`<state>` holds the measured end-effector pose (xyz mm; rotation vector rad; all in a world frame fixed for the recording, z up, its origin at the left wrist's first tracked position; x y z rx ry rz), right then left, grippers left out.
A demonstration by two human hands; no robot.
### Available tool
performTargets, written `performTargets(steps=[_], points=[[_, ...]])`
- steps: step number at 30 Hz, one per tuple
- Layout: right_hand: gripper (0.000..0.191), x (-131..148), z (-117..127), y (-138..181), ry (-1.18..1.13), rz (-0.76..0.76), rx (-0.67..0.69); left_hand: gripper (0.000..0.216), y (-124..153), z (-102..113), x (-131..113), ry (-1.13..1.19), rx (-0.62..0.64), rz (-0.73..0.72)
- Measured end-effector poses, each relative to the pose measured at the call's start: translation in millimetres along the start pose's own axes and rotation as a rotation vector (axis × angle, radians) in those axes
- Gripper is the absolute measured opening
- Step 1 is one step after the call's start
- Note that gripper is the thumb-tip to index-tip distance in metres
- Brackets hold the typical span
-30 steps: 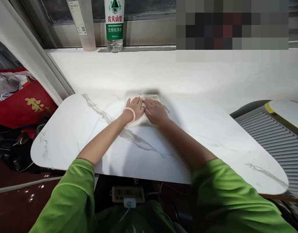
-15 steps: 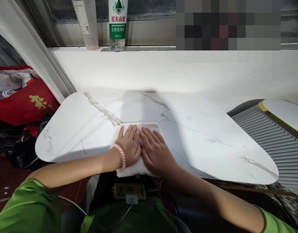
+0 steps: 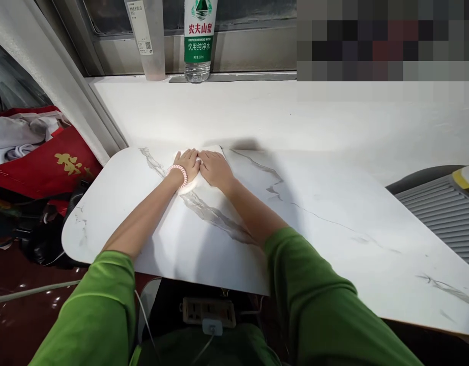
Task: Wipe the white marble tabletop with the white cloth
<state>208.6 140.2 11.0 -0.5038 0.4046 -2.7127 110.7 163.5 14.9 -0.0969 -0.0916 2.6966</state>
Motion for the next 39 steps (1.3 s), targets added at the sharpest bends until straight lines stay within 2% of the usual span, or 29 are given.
performTargets(steps=[4, 8, 12, 16, 19, 22, 24, 26, 28, 33, 36, 39], points=[[0.046, -6, -3, -6, -0.004, -0.007, -0.019, 0.053, -6, -2, 2, -0.002, 0.021, 0.022], [0.047, 0, -3, 14, 0.017, 0.061, -0.026, 0.053, 16, -3, -4, -0.022, 0.000, 0.022], [0.049, 20, 3, 58, 0.052, 0.081, -0.037, 0.053, 61, 0, -20, -0.050, 0.001, -0.050], [0.051, 57, 17, 120, 0.068, 0.092, -0.082, 0.054, 127, 7, -41, -0.068, -0.011, -0.136], [0.053, 87, 25, 160, 0.073, 0.106, -0.037, 0.056, 178, 12, -51, -0.088, -0.017, -0.150], [0.056, 110, 30, 182, 0.057, 0.163, 0.013, 0.057, 213, 14, -54, -0.105, -0.030, -0.153], [0.057, 116, 30, 183, 0.036, 0.181, 0.023, 0.057, 220, 14, -50, -0.107, -0.052, -0.150], [0.056, 115, 26, 171, 0.017, 0.188, 0.013, 0.057, 213, 13, -42, -0.104, -0.049, -0.138], [0.055, 110, 18, 150, 0.004, 0.206, -0.006, 0.057, 194, 11, -28, -0.110, -0.019, -0.107], [0.048, 90, -10, 63, 0.015, 0.173, -0.026, 0.056, 114, 9, 27, -0.139, 0.054, -0.064], [0.043, 81, -25, 7, 0.013, 0.114, -0.036, 0.053, 63, 9, 62, -0.134, 0.058, -0.068], [0.041, 72, -35, -33, -0.005, 0.052, -0.046, 0.052, 24, 9, 86, -0.121, 0.056, -0.038]])
Point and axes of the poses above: each hand's wrist, its own y-axis away from the middle knuckle, its own z-axis out of the back of the hand, x = y × z, the point moved 4 cm from there along -y, towards the middle knuckle, and after that the axes turned 4 degrees about -y, right-handed, at the moved point
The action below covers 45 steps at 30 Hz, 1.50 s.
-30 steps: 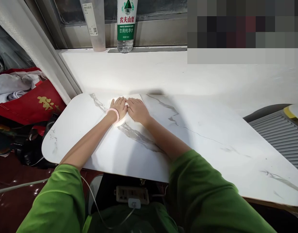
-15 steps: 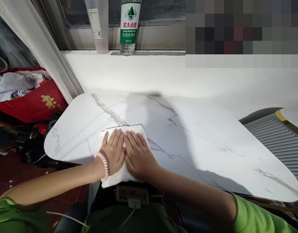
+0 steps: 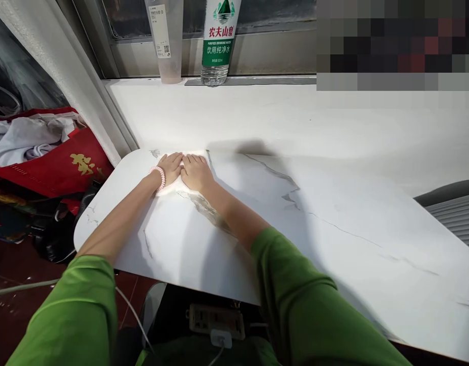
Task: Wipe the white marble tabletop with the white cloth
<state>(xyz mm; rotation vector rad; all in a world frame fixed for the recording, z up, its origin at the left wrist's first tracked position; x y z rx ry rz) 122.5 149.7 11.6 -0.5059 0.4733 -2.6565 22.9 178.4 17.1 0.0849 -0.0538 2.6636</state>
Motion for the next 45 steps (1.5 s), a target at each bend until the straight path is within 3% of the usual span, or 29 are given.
performTargets(steps=[4, 9, 14, 21, 26, 29, 33, 45], points=[[0.042, -8, -7, -15, 0.000, -0.017, -0.001, 0.052, -14, -3, 7, 0.014, -0.007, 0.022], [0.047, 8, -6, 5, 0.009, 0.023, 0.021, 0.054, 19, -2, 3, 0.022, -0.016, 0.026], [0.054, 60, -1, 35, -0.006, 0.005, 0.089, 0.056, 77, 0, 16, 0.042, 0.021, -0.008], [0.061, 155, -7, 60, -0.068, 0.093, 0.186, 0.058, 176, -4, 67, 0.027, -0.004, 0.053], [0.060, 186, -8, 63, -0.110, 0.168, 0.205, 0.057, 215, -3, 86, 0.008, -0.045, 0.095], [0.060, 184, -9, 57, -0.113, 0.177, 0.202, 0.057, 210, -4, 90, -0.001, -0.026, 0.094], [0.057, 168, -14, 34, -0.119, 0.160, 0.176, 0.057, 178, -7, 101, -0.026, -0.027, 0.132], [0.042, 78, -42, -67, -0.168, 0.044, 0.044, 0.054, 29, -10, 126, -0.023, -0.017, 0.075]])
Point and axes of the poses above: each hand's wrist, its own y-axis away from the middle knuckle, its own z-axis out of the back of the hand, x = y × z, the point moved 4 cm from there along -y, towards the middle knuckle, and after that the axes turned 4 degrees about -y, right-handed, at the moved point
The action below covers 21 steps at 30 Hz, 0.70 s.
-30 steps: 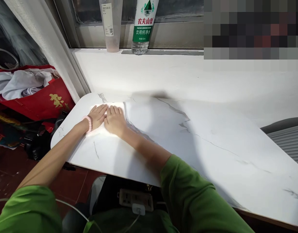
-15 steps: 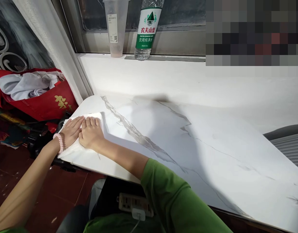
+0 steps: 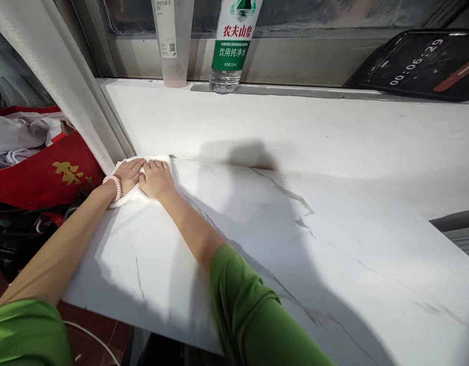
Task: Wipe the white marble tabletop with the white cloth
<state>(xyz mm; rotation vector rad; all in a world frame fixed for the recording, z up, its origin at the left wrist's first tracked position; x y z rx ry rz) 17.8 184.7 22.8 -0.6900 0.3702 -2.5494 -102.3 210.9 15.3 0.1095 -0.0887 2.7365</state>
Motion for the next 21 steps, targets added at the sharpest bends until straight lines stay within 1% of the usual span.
performTargets(steps=[2, 5, 9, 12, 14, 16, 18, 21], points=[[0.041, -9, 0, -7, 0.005, -0.018, -0.010, 0.054, -15, -2, 0, -0.008, -0.009, -0.030], [0.042, -14, 0, -10, 0.013, -0.028, -0.014, 0.054, -22, -3, 0, -0.013, -0.036, -0.054], [0.045, -13, 1, -3, 0.028, -0.022, -0.004, 0.054, -14, -4, -4, -0.009, -0.067, -0.023], [0.047, -11, 7, 13, 0.043, -0.004, 0.018, 0.054, -1, -2, -18, -0.014, -0.044, 0.019], [0.048, -9, 14, 31, 0.059, 0.024, 0.029, 0.054, 12, 2, -35, -0.018, -0.030, 0.031], [0.050, -7, 22, 55, 0.077, 0.053, 0.029, 0.055, 30, 6, -58, -0.021, -0.021, 0.024], [0.050, -5, 34, 88, 0.088, 0.071, 0.020, 0.055, 52, 11, -87, -0.020, -0.011, 0.006], [0.052, -2, 55, 146, 0.091, 0.111, 0.010, 0.058, 91, 18, -139, -0.017, 0.022, -0.020]])
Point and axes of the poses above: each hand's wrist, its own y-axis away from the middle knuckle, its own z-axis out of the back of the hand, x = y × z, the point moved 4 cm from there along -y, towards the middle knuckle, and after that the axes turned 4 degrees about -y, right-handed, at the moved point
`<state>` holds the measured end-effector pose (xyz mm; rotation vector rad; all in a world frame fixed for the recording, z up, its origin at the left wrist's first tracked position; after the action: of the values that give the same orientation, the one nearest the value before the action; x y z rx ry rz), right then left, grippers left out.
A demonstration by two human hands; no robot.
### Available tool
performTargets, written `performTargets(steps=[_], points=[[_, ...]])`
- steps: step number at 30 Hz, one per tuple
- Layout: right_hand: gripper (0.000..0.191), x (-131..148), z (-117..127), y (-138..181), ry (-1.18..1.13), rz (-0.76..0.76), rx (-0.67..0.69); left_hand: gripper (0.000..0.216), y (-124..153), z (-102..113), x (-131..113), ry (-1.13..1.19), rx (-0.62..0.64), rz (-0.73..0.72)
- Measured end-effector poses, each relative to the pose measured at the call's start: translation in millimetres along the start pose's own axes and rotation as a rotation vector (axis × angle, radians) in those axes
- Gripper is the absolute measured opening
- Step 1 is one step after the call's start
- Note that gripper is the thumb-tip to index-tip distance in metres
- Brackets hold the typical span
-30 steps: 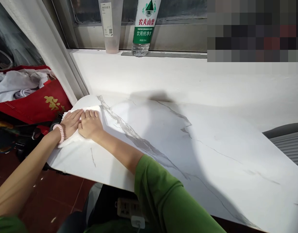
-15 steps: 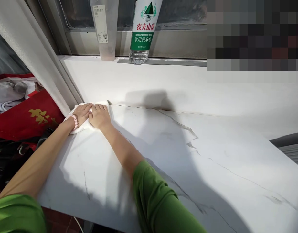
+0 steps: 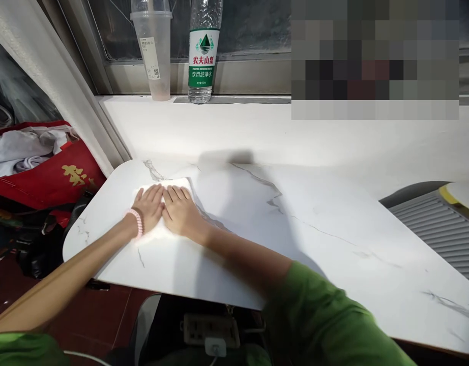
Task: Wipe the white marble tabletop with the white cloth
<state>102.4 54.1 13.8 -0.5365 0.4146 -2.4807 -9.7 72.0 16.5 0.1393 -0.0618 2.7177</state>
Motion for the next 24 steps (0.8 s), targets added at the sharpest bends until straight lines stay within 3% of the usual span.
performTargets(steps=[5, 8, 10, 13, 21, 24], points=[[0.054, 5, 38, 94, 0.015, 0.055, 0.005, 0.062, 56, 9, -89, 0.036, 0.037, -0.048], [0.054, -3, 53, 126, 0.060, 0.037, 0.007, 0.061, 63, 12, -125, 0.052, -0.003, -0.122], [0.054, -15, 58, 132, 0.091, 0.013, -0.002, 0.059, 54, 13, -137, 0.068, -0.019, -0.160], [0.053, -43, 59, 118, 0.111, -0.047, -0.008, 0.056, 20, 13, -141, 0.090, -0.043, -0.180], [0.049, -148, 47, 24, 0.142, -0.162, -0.017, 0.050, -122, 7, -119, 0.096, -0.097, -0.147], [0.048, -173, 45, 2, 0.120, -0.207, -0.042, 0.050, -156, 5, -113, 0.119, -0.089, -0.123]])
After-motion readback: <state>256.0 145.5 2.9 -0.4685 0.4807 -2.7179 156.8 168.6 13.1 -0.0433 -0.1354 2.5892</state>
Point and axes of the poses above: each hand's wrist, its own y-axis away from the middle knuckle, its own z-axis out of the back of the hand, x = y × z, the point moved 4 cm from there along -y, towards the middle knuckle, and after that the axes turned 4 degrees about -y, right-handed, at the moved point
